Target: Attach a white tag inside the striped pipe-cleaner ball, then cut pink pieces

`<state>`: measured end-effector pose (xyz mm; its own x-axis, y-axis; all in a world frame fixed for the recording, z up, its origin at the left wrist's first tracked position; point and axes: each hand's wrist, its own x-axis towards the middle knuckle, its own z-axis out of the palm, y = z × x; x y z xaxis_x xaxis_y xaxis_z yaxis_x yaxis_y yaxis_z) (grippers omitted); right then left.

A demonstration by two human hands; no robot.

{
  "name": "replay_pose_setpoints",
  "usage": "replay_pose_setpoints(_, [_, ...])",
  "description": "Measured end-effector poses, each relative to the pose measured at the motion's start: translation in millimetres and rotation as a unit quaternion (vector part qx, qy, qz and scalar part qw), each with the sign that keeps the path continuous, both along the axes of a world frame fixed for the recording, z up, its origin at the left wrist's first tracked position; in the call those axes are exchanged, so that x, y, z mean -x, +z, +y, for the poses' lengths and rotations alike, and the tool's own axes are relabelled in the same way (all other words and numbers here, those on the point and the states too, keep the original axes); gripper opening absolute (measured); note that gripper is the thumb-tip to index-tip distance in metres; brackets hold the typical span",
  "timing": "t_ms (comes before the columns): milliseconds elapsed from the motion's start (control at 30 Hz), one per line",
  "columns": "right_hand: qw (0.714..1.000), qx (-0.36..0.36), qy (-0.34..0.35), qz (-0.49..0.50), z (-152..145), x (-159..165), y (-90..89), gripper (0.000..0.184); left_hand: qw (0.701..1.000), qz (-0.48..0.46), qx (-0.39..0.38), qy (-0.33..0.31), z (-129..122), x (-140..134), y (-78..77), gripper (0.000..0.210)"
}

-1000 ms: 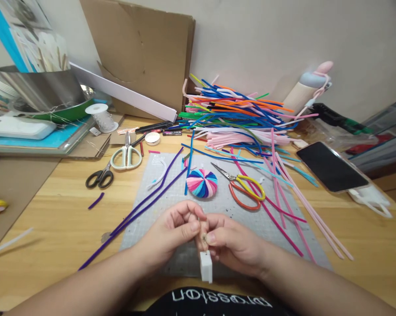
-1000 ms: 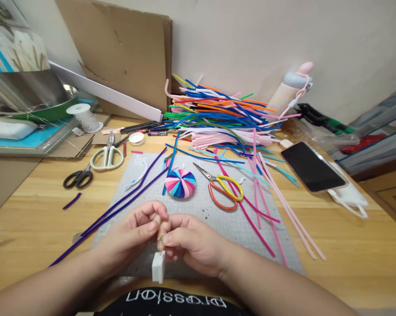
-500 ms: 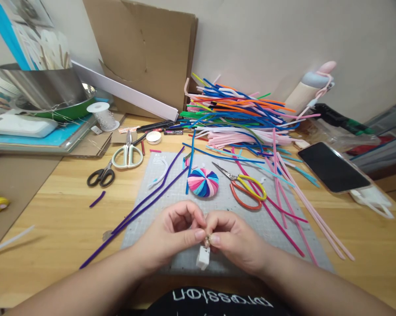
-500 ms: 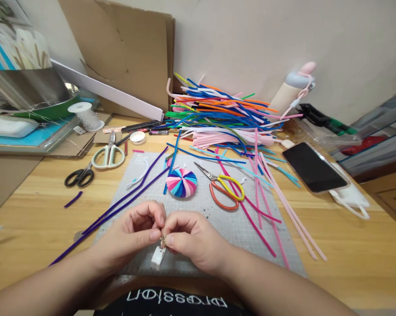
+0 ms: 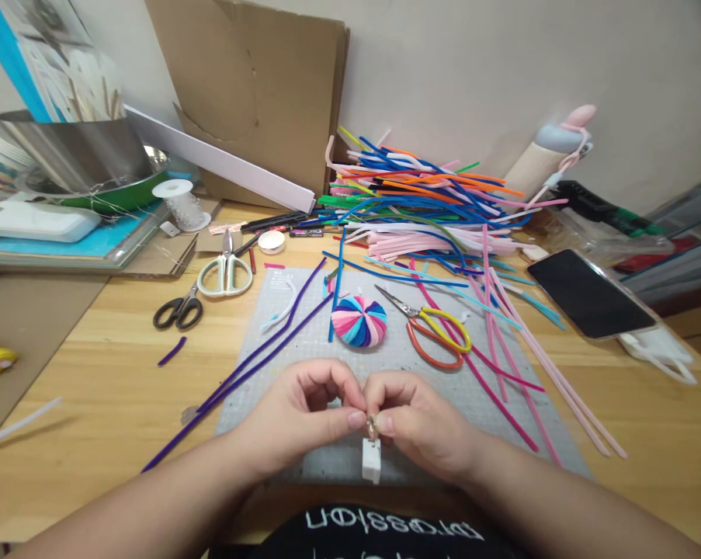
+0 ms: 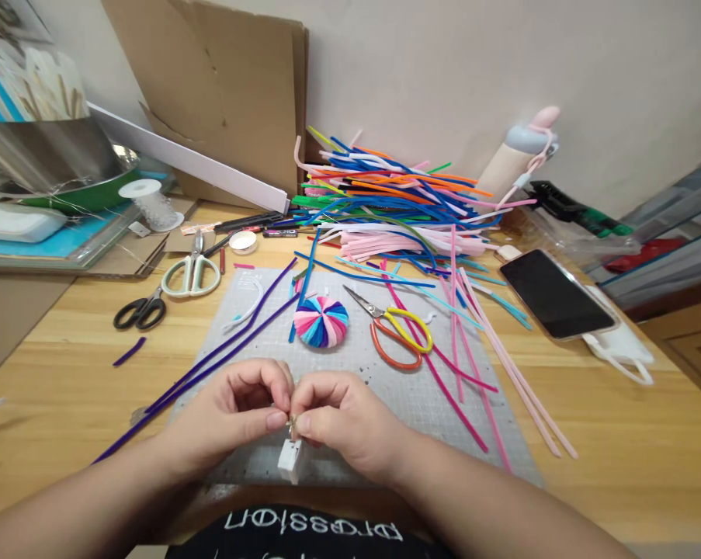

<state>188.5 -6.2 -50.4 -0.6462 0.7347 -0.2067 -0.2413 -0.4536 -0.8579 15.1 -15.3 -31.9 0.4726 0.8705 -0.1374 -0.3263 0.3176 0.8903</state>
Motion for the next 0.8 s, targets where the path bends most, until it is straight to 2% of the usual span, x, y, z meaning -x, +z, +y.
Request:
replay_pose_setpoints(200, [1.000,0.015,0.009,0.018,0.4,0.5,2.5,0.003,1.000,0.019,-0.023,-0.006,0.3,1.2,-0.5,0.011])
replay_pose_setpoints(467, [0.999,0.052,0.013,0.005,2.5,0.3,4.3,0.002,0.992,0.098,-0.078,-0.001,-1.2,2.1,0.4,0.011])
replay_pose_setpoints(800, [0.999,0.030,0.029,0.003,3.3,-1.7,2.6,0.004,0.987,0.126,-0.097,-0.002,-1.1,2.5,1.2,0.010])
